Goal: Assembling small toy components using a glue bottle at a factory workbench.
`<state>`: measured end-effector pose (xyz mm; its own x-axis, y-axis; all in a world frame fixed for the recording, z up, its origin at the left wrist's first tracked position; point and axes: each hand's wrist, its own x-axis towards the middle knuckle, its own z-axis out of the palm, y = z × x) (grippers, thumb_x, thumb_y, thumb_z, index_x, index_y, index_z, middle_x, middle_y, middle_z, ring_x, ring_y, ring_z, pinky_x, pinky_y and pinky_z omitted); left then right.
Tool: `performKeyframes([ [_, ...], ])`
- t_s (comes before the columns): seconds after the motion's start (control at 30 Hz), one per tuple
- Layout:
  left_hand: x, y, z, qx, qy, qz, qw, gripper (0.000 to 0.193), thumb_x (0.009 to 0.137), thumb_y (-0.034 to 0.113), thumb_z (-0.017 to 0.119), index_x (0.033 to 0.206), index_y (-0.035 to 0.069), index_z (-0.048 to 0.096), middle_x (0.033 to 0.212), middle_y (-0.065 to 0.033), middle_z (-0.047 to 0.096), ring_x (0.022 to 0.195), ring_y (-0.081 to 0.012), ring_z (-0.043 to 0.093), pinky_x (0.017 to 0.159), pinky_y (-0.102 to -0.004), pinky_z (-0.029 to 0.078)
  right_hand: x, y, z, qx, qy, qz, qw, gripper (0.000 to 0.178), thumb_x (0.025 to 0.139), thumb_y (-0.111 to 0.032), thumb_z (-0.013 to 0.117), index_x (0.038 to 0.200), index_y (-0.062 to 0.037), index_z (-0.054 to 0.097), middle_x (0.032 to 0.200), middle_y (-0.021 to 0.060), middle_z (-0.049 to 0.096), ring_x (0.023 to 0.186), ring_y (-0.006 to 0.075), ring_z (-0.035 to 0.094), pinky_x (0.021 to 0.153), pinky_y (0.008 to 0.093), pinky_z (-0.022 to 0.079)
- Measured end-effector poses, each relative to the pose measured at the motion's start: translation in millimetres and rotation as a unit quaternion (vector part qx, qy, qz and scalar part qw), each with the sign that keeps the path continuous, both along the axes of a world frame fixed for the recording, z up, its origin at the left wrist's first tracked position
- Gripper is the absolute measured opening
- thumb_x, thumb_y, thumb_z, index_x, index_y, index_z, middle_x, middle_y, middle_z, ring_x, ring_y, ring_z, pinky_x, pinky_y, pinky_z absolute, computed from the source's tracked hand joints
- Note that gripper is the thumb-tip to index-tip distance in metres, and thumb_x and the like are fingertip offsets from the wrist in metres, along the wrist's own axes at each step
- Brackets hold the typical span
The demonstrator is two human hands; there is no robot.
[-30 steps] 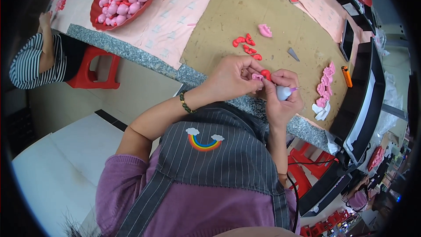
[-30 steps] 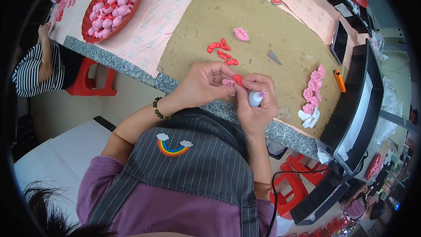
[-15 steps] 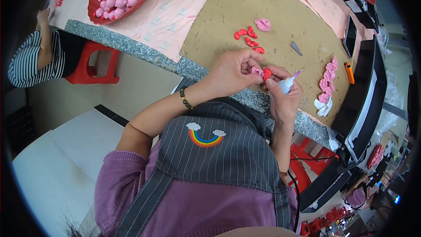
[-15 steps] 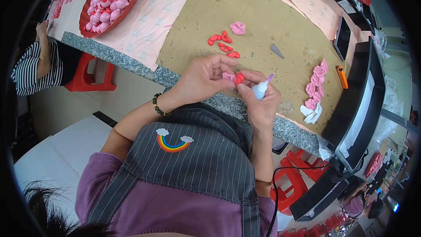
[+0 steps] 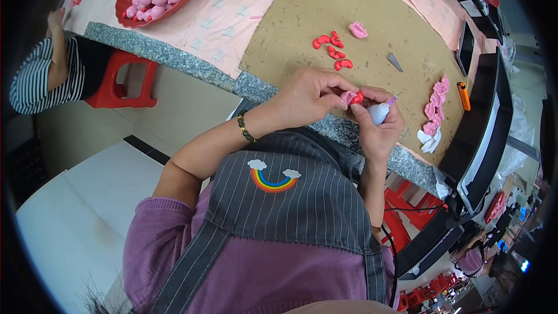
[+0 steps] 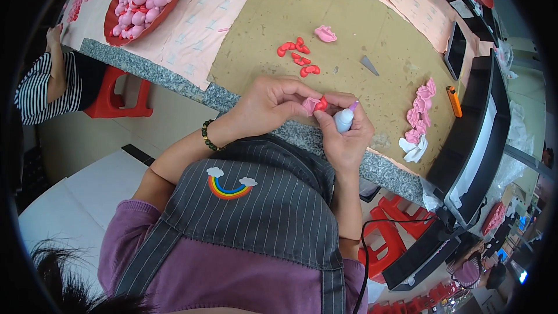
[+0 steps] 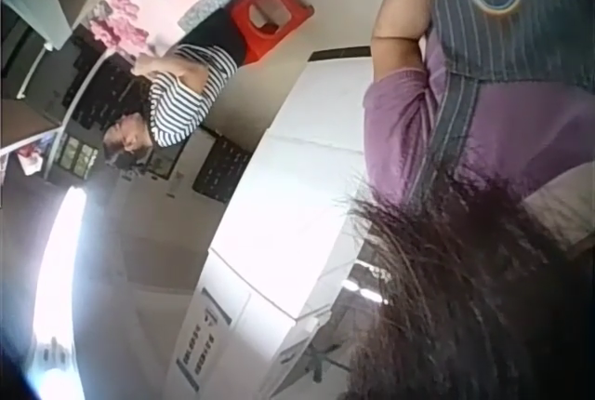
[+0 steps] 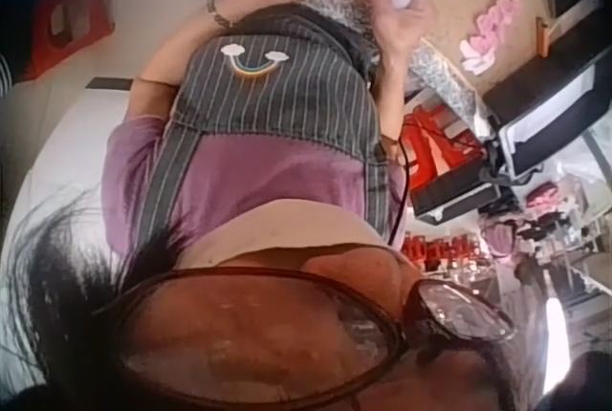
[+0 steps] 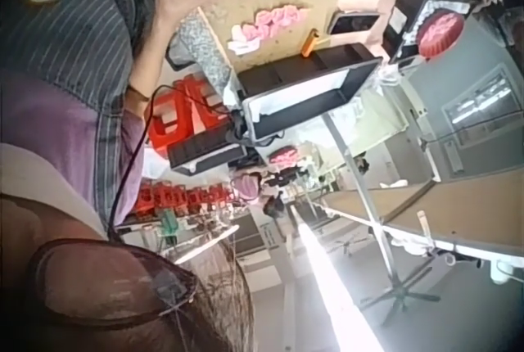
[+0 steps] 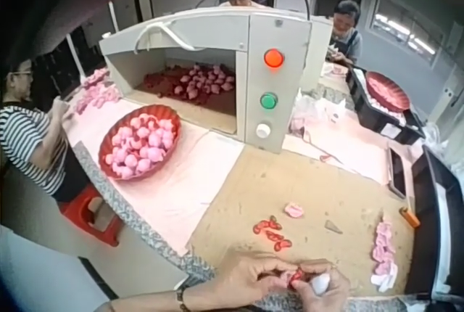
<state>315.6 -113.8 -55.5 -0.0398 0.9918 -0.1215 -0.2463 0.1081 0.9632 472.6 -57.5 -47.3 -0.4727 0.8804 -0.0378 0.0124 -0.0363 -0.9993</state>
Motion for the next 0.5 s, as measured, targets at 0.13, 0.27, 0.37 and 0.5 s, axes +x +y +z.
performKeyframes([
  [0.13, -8.5, 5.6, 2.5, 0.109, 0.253, -0.013, 0.961, 0.015, 0.083, -0.006, 0.054, 0.096, -0.005, 0.061, 0.092, -0.0077, 0.064, 0.087, -0.0115, 0.061, 0.073, -0.0244, 0.052, -7.7, 0.6, -9.3, 0.119, -0.065, -0.025, 0.990, 0.020, 0.072, 0.012, 0.062, 0.088, 0.0019, 0.057, 0.086, 0.0060, 0.059, 0.076, 0.0104, 0.057, 0.067, 0.0226, 0.048],
  [0.27, 0.4, 1.2, -6.0, 0.112, 0.155, 0.040, 0.981, 0.018, 0.083, -0.004, 0.055, 0.100, -0.001, 0.059, 0.089, -0.0040, 0.063, 0.081, -0.0086, 0.059, 0.067, -0.0251, 0.050, -10.9, 1.7, -6.7, 0.113, -0.073, -0.027, 0.991, 0.018, 0.070, 0.012, 0.062, 0.083, 0.0014, 0.056, 0.087, 0.0068, 0.059, 0.075, 0.0112, 0.056, 0.067, 0.0224, 0.047],
  [0.37, 4.5, 0.2, 0.9, 0.019, 0.035, 0.030, 0.999, 0.028, 0.079, -0.001, 0.063, 0.106, 0.002, 0.056, 0.089, -0.0020, 0.061, 0.080, -0.0075, 0.058, 0.070, -0.0227, 0.048, -13.1, 2.5, -2.3, 0.059, -0.019, -0.074, 0.995, 0.016, 0.071, 0.011, 0.061, 0.084, 0.0021, 0.055, 0.085, 0.0082, 0.059, 0.072, 0.0134, 0.057, 0.063, 0.0235, 0.047],
  [0.5, 9.6, 2.1, 5.3, 0.085, -0.021, 0.064, 0.994, 0.018, 0.078, -0.005, 0.061, 0.095, 0.000, 0.063, 0.084, -0.0047, 0.058, 0.069, -0.0098, 0.059, 0.057, -0.0222, 0.049, -4.2, 0.1, -14.1, -0.146, 0.113, -0.054, 0.981, 0.016, 0.074, 0.011, 0.057, 0.088, 0.0038, 0.054, 0.082, 0.0115, 0.057, 0.070, 0.0173, 0.057, 0.060, 0.0264, 0.047],
])
